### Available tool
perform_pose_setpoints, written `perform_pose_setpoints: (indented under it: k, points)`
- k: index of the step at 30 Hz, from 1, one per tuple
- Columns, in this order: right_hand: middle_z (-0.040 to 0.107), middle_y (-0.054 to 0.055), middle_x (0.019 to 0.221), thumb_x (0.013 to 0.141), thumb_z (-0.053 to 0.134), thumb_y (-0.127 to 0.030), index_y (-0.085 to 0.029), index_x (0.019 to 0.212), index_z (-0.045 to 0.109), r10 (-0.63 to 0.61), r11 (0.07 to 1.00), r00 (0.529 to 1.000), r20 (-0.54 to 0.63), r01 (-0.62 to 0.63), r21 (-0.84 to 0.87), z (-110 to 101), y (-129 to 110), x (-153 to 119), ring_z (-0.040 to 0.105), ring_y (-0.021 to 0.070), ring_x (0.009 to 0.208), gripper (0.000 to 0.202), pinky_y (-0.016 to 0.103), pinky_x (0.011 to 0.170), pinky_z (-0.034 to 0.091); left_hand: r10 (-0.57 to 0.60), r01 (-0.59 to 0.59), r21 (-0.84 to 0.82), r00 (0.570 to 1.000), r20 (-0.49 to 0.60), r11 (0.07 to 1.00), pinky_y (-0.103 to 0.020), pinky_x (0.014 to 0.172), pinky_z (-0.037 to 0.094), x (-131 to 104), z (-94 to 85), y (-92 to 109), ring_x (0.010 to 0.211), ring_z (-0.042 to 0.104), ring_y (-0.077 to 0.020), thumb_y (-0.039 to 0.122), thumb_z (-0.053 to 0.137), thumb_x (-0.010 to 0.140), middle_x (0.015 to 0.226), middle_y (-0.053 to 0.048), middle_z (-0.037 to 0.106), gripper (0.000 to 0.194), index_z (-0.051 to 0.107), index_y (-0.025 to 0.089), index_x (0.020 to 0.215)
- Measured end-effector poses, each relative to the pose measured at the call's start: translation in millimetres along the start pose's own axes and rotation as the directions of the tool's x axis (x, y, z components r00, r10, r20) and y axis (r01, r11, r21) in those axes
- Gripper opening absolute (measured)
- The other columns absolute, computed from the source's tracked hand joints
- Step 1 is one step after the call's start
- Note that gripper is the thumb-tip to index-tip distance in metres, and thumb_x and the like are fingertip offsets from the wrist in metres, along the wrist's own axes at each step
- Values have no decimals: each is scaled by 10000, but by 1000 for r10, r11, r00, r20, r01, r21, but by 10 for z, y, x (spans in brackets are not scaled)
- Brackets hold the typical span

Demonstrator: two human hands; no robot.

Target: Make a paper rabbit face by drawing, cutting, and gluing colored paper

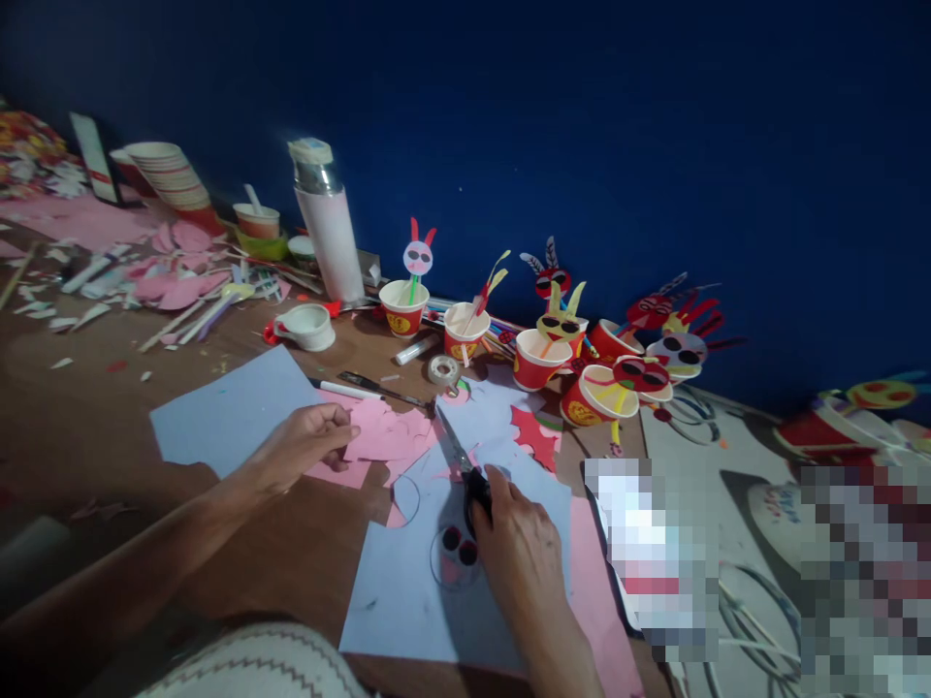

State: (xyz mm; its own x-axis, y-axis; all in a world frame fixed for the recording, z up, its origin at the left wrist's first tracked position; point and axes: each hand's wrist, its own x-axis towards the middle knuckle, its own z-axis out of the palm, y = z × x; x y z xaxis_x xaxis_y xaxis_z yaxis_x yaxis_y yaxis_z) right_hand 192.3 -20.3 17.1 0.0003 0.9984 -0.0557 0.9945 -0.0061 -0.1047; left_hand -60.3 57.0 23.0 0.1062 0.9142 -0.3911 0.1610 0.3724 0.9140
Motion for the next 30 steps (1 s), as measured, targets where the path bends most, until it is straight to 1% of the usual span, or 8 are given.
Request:
perform_pose_setpoints:
  k: [5,8,11,13,18,22,25,30]
  points:
    - [714,39,893,826,460,-193,-213,1185,490,-23,990,998,63,14,138,-5,37,-5,678,219,742,361,281,585,425,68,-67,33,997,-33,997,-198,451,451,31,35,2,439,489,-80,276,644,648,526,72,478,189,485,177,676]
    - [710,66,904,835,463,-198,-179,1212,473,24,997,1000,12,-25,76,-23,70,6,671,245,749,377,312,602,432,85,-85,22,996,8,996,-220,462,468,45,31,-25,477,479,-93,276,640,657,578,76,472,283,507,178,887]
    - [711,89,891,844,469,-195,-147,1220,468,51,999,998,-45,-51,0,-47,102,27,670,260,762,379,325,608,435,104,-103,-15,994,32,995,-232,486,473,47,18,-47,529,471,-105,285,630,683,609,84,444,499,426,185,1127]
    - [712,100,890,843,483,-193,-140,1213,477,64,996,996,-66,-68,-54,-56,123,44,670,265,751,374,328,608,435,132,-131,-32,991,23,991,-209,483,434,34,16,-37,538,453,-103,280,610,707,611,85,438,554,379,185,1202]
    - [707,116,907,828,525,-183,-121,1202,479,73,989,990,-123,-88,-119,-34,194,78,671,265,766,383,329,629,446,220,-220,-4,975,-21,975,-180,495,296,-44,68,97,535,394,-81,234,571,745,571,95,414,511,395,169,1220]
    - [681,140,995,833,516,-169,-114,1215,458,39,994,997,-67,-45,-97,-16,241,83,661,271,839,390,346,676,460,224,-219,-82,973,58,972,-187,487,253,-91,178,211,509,348,-72,218,569,747,558,103,371,475,425,177,1197]
    - [665,140,1037,840,504,-161,-119,1218,454,21,998,1000,-12,-22,-64,-13,268,86,653,257,882,384,333,706,462,244,-235,-110,967,78,966,-189,499,254,-103,281,280,515,345,-69,210,576,745,561,97,381,453,448,164,1178]
    - [666,132,1002,824,515,-162,-134,1223,461,70,996,997,-34,-71,-51,-10,335,119,642,275,877,404,344,710,452,284,-274,-105,954,98,956,-191,515,287,-82,422,373,528,376,-69,215,584,735,591,75,441,455,448,149,1164]
